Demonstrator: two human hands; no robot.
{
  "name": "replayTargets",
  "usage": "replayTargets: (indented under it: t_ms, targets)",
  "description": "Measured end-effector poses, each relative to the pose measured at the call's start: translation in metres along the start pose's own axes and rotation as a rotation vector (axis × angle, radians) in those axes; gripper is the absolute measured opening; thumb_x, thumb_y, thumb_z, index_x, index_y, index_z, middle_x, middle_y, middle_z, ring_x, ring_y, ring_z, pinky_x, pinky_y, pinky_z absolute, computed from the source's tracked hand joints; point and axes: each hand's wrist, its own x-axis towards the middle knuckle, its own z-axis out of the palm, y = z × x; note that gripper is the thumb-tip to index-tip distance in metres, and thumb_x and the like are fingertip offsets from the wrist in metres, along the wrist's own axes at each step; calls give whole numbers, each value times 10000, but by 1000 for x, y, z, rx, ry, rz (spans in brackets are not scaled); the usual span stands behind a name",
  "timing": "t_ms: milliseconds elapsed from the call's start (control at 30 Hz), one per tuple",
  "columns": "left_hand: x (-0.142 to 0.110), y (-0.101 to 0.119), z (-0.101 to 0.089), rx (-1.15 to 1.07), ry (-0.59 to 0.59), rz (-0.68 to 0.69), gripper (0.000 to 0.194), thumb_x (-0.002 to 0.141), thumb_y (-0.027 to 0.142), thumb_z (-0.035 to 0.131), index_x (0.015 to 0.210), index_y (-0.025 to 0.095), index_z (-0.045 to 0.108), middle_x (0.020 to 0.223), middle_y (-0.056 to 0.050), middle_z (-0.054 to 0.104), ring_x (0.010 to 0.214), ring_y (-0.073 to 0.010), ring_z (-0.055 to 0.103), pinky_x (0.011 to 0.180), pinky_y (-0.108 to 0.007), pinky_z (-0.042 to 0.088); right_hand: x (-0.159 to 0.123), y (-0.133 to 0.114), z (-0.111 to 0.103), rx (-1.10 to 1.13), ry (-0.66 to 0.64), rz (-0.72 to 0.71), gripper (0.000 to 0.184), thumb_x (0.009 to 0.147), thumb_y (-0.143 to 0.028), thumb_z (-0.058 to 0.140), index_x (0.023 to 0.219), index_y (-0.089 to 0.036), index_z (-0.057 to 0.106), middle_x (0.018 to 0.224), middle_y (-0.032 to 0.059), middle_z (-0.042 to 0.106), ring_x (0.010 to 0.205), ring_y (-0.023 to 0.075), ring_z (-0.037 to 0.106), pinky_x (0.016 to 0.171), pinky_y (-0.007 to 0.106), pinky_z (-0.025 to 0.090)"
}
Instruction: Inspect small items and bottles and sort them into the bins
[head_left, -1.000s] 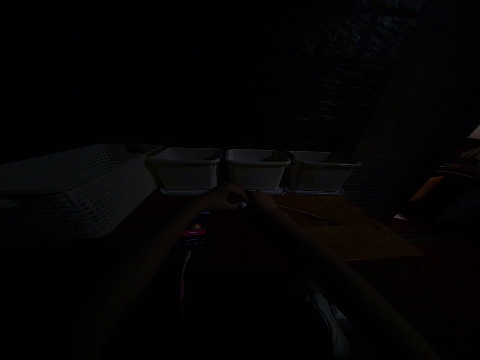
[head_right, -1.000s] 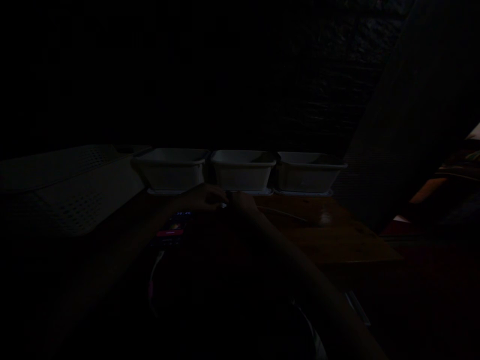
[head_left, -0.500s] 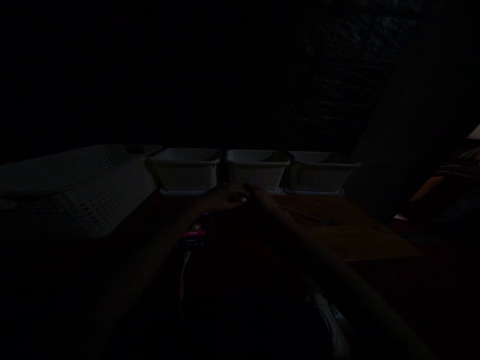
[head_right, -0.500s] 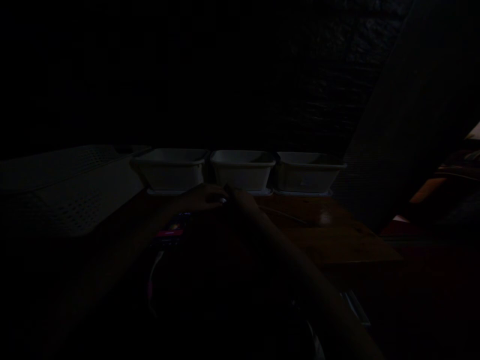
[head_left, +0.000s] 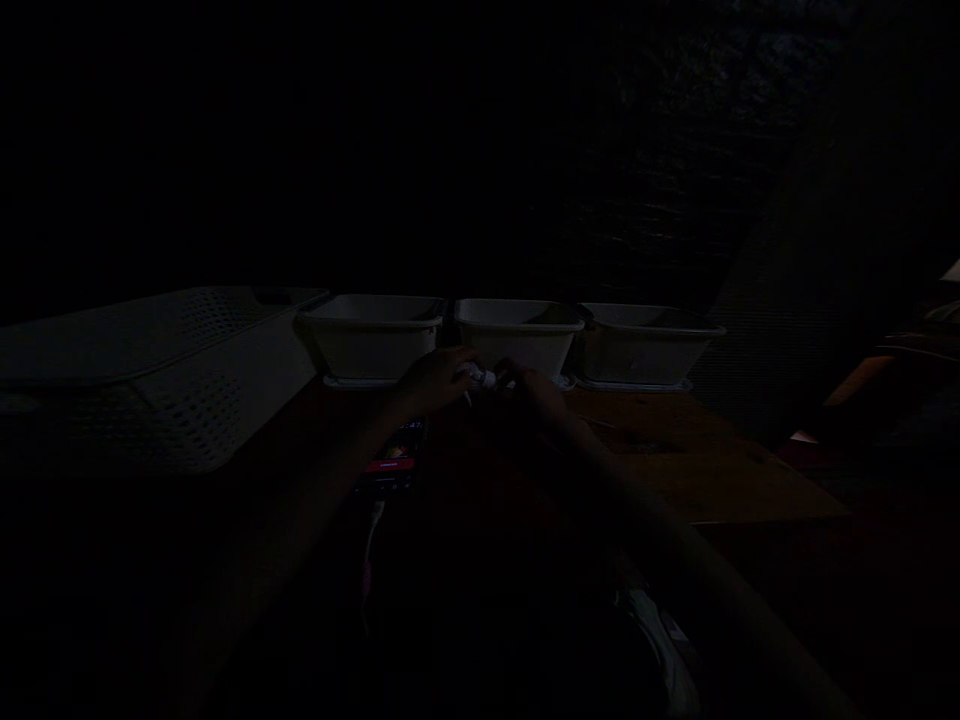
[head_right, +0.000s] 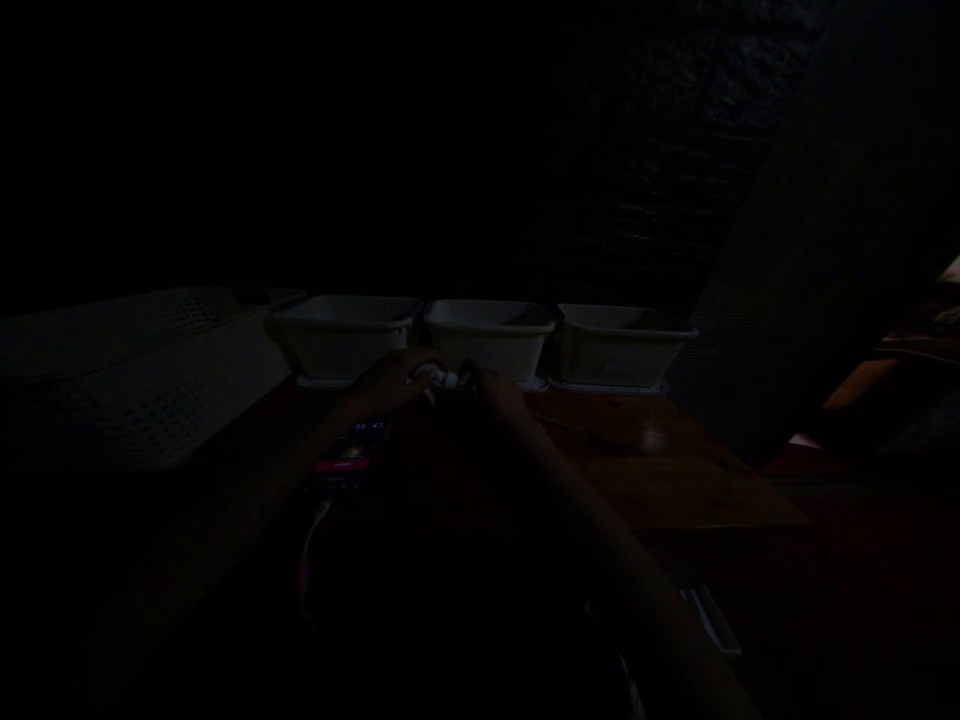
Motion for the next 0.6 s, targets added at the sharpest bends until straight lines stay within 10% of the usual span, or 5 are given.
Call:
replayTargets:
  t_ms: [600]
  targets:
    - [-4, 2, -2, 214, -57, 53, 397, 822, 417, 549, 1170, 225, 542, 1144, -69, 569, 1036, -203, 537, 836, -303, 425, -3, -12, -8, -199, -5, 32, 295, 908, -352, 396, 1074, -258, 620, 1004, 59, 682, 837, 186, 639, 631, 226, 377]
